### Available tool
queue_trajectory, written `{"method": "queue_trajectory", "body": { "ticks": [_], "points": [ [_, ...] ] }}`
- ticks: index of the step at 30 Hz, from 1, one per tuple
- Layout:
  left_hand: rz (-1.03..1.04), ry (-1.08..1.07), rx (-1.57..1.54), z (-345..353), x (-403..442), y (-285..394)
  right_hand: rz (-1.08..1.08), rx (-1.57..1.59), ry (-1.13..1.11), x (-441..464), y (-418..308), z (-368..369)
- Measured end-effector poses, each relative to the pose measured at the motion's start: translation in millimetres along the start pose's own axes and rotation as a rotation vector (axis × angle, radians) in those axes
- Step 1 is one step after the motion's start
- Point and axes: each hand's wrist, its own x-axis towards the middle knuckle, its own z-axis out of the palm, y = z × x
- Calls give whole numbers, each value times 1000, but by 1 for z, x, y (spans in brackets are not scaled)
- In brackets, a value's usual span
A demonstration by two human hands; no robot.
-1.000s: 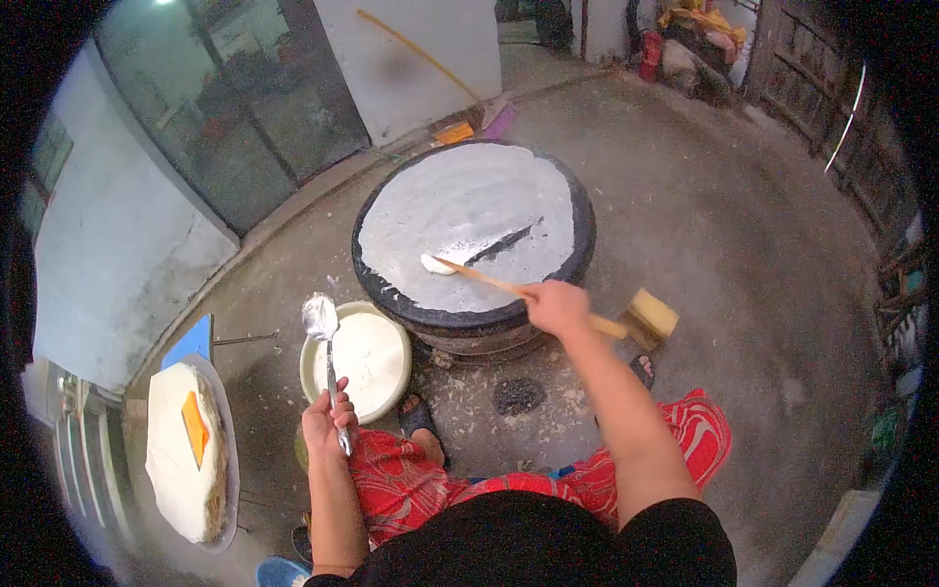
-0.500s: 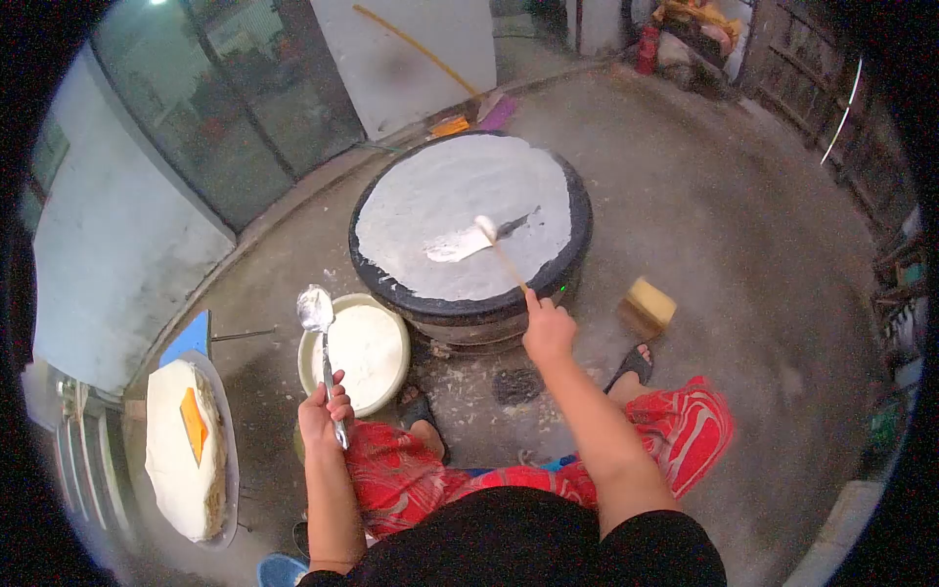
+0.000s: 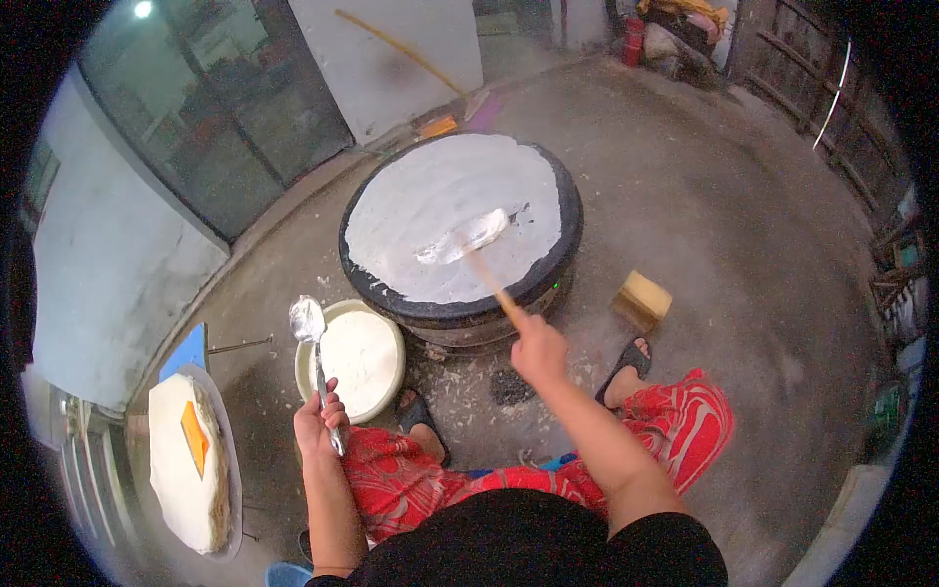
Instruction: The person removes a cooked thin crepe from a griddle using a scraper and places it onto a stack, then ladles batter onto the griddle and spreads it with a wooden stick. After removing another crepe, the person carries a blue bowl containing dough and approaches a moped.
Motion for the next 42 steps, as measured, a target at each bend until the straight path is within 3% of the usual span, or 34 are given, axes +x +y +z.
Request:
{"method": "queue_trajectory", "body": {
  "ticks": [1,6,10,12,16,18,19,20,22,26,28,29,32,36,38,40,42],
  "points": [
    [0,8,1,0,0,0,-67,-107,-139,-5,-5,-7],
    [-12,10,61,5,0,-1,63,-402,-36,22,53,-11],
    [4,34,55,3,2,-2,277,-238,-129,25,50,-35],
    [7,37,43,3,3,-2,344,23,-63,22,60,-18],
    [3,33,62,2,3,-3,244,340,97,47,119,2],
    [-5,25,61,4,2,-3,480,311,-82,61,138,-3],
    [-10,31,86,4,2,-2,409,280,-111,59,145,2],
    [-15,37,108,5,2,-1,410,281,-109,57,135,-11],
    [-14,31,120,5,0,-2,335,431,-344,48,120,-38],
    [2,-47,260,5,-2,-2,514,563,-271,42,144,-27],
    [2,-69,311,9,-6,-8,530,623,-63,40,146,3],
    [7,-99,358,14,-7,-10,396,497,-77,37,126,5],
    [-16,-126,432,28,-13,-22,303,440,-204,30,95,-2],
    [-17,-157,590,44,-24,-42,316,542,-305,24,109,-27],
    [-18,-145,648,50,-23,-54,485,553,-53,13,117,-2],
    [-16,-151,734,57,-18,-65,502,669,-54,0,87,19],
    [-38,-162,755,65,-10,-76,402,532,-192,-5,45,6]
  ]
}}
